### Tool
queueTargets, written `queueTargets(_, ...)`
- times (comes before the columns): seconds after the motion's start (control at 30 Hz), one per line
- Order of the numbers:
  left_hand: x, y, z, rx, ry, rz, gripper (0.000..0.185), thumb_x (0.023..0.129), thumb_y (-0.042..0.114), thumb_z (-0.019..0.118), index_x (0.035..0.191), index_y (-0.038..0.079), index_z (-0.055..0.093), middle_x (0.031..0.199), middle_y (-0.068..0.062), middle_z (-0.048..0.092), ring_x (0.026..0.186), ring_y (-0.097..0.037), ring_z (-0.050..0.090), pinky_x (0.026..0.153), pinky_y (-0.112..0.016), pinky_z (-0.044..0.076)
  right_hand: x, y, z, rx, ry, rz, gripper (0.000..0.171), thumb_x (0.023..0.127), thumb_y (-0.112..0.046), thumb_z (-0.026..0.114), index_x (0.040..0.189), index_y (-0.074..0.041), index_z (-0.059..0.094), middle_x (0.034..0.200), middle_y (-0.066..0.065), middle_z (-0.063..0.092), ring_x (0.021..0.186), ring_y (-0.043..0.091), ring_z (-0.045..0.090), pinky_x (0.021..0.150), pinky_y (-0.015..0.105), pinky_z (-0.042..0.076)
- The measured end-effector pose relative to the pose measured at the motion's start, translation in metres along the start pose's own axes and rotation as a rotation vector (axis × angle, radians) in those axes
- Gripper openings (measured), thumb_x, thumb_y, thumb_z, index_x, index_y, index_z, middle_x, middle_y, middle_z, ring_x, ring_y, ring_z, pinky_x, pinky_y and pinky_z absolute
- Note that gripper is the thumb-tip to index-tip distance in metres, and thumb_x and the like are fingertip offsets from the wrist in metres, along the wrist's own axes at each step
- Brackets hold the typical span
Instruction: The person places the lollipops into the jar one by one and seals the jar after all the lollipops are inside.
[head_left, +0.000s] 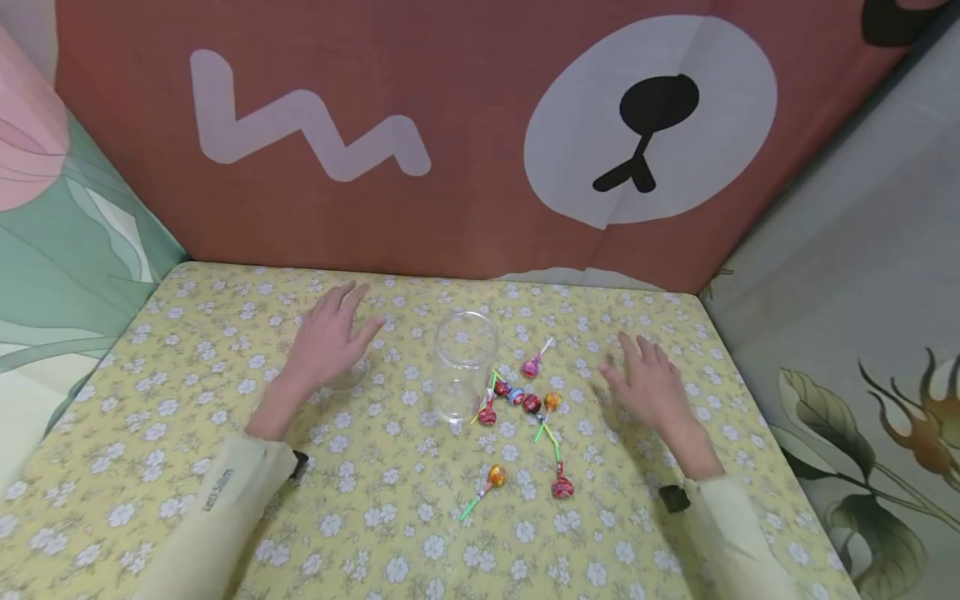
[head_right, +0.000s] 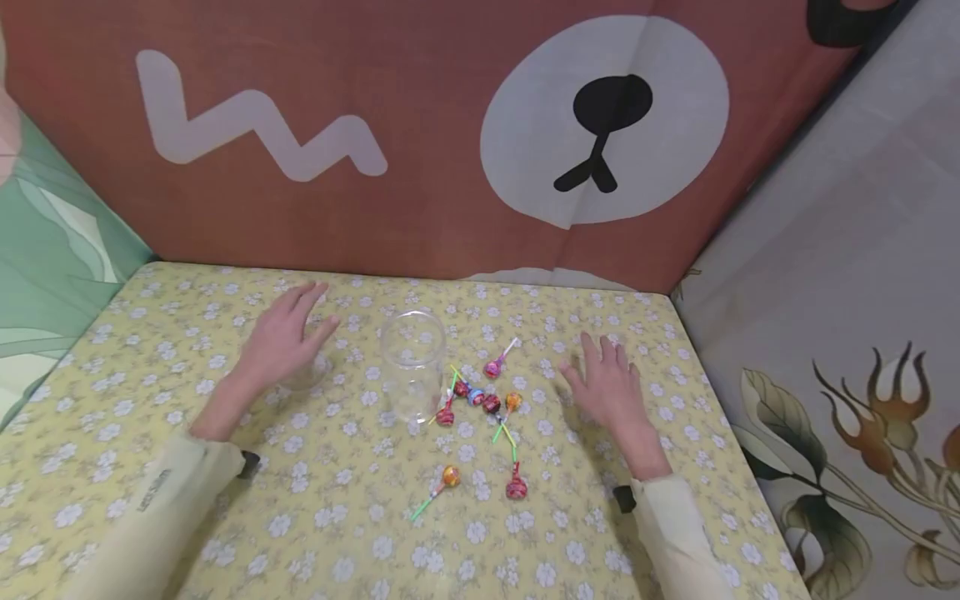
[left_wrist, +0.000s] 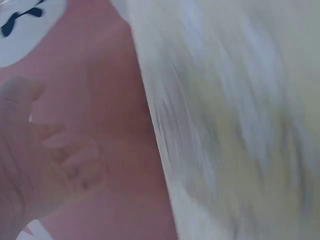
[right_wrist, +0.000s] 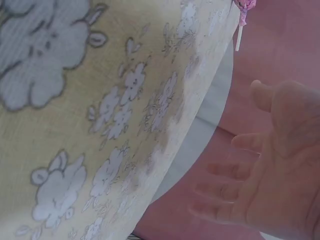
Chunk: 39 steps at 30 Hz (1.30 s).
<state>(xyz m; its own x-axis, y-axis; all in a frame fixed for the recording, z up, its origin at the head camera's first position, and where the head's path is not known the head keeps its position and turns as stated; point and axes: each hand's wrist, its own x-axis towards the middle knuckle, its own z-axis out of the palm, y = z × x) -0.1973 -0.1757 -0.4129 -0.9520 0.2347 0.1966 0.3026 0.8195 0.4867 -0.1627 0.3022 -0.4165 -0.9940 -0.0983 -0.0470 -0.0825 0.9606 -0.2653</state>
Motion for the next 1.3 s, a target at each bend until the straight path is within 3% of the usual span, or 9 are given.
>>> queueTargets(0.07, 0.0, 0.004, 0.003, -0.184, 0.031, 0.05, 0.061, 0.11, 0.033, 0.05, 0.159, 0.002, 0.035, 0.16, -0.025, 0.035, 0.148, -0.045, 0.03, 0.116, -0.065, 0.027, 0.001, -0.002, 0.0, 0.012, 0.009, -0.009, 0.072, 0.11, -0.041, 0.047, 0.161, 0.003, 0.024, 0.153, 0.042, 0.032, 0.136, 0.064, 0.033, 0.104, 0.078, 0.031)
queueTargets(0.13, -0.001, 0.01, 0.004, -0.392, 0.017, 0.082, 0.056, 0.11, 0.025, 0.051, 0.159, 0.002, 0.036, 0.16, -0.021, 0.037, 0.148, -0.042, 0.033, 0.116, -0.061, 0.03, 0.001, -0.006, -0.001, 0.021, 0.02, -0.026, 0.068, 0.11, -0.038, 0.05, 0.159, 0.005, 0.029, 0.143, 0.043, 0.042, 0.125, 0.062, 0.046, 0.095, 0.074, 0.043)
queueTargets(0.23, -0.004, 0.019, 0.007, -0.672, -0.052, 0.155, 0.058, 0.106, 0.008, 0.051, 0.16, 0.0, 0.03, 0.163, -0.02, 0.032, 0.15, -0.04, 0.03, 0.118, -0.06, 0.028, 0.001, -0.011, -0.002, 0.018, 0.049, -0.069, 0.061, 0.109, -0.034, 0.053, 0.15, 0.009, 0.042, 0.131, 0.042, 0.054, 0.11, 0.056, 0.06, 0.083, 0.067, 0.053)
queueTargets(0.33, -0.007, 0.026, 0.011, -0.835, -0.152, 0.242, 0.07, 0.099, -0.003, 0.051, 0.162, -0.001, 0.02, 0.166, -0.021, 0.026, 0.151, -0.042, 0.026, 0.119, -0.062, 0.023, 0.0, -0.016, -0.001, 0.023, 0.089, -0.13, 0.05, 0.107, -0.029, 0.058, 0.136, 0.011, 0.056, 0.12, 0.035, 0.064, 0.098, 0.048, 0.066, 0.077, 0.061, 0.056)
queueTargets(0.43, -0.009, 0.034, 0.015, -0.834, -0.246, 0.277, 0.085, 0.094, -0.004, 0.059, 0.164, 0.002, 0.012, 0.167, -0.021, 0.022, 0.152, -0.043, 0.023, 0.12, -0.063, 0.021, 0.0, -0.021, 0.002, 0.033, 0.12, -0.189, 0.039, 0.104, -0.024, 0.063, 0.124, 0.01, 0.065, 0.108, 0.028, 0.07, 0.09, 0.041, 0.069, 0.074, 0.056, 0.057)
queueTargets(0.6, -0.009, 0.05, 0.021, -0.755, -0.34, 0.226, 0.107, 0.087, 0.002, 0.077, 0.166, 0.011, 0.005, 0.168, -0.017, 0.021, 0.153, -0.038, 0.023, 0.122, -0.059, 0.021, 0.001, -0.026, 0.009, 0.037, 0.109, -0.226, 0.031, 0.102, -0.021, 0.066, 0.116, 0.007, 0.069, 0.095, 0.019, 0.072, 0.082, 0.032, 0.069, 0.069, 0.049, 0.058)
queueTargets(0.77, -0.008, 0.062, 0.029, -0.755, -0.31, 0.192, 0.113, 0.085, 0.012, 0.085, 0.167, 0.013, 0.007, 0.166, -0.018, 0.027, 0.152, -0.038, 0.027, 0.122, -0.056, 0.024, 0.0, -0.034, 0.013, 0.118, 0.062, -0.217, 0.028, 0.103, -0.023, 0.065, 0.113, 0.004, 0.07, 0.091, 0.013, 0.073, 0.078, 0.025, 0.069, 0.068, 0.044, 0.058)
queueTargets(1.03, -0.009, 0.075, 0.038, -0.818, -0.322, 0.181, 0.11, 0.083, 0.005, 0.085, 0.166, 0.018, 0.014, 0.167, -0.003, 0.031, 0.152, -0.029, 0.029, 0.121, -0.056, 0.024, -0.007, -0.05, 0.013, 0.231, -0.005, -0.212, 0.028, 0.103, -0.022, 0.065, 0.116, 0.002, 0.071, 0.091, 0.008, 0.074, 0.076, 0.018, 0.068, 0.065, 0.037, 0.058)
queueTargets(1.3, -0.008, 0.083, 0.042, -0.792, -0.304, 0.217, 0.103, 0.083, 0.009, 0.086, 0.164, 0.017, 0.024, 0.156, -0.008, 0.047, 0.145, -0.031, 0.04, 0.119, -0.057, 0.028, -0.011, -0.06, 0.012, 0.256, -0.069, -0.227, 0.023, 0.101, -0.02, 0.069, 0.113, 0.0, 0.072, 0.091, 0.004, 0.073, 0.078, 0.016, 0.067, 0.066, 0.035, 0.057)
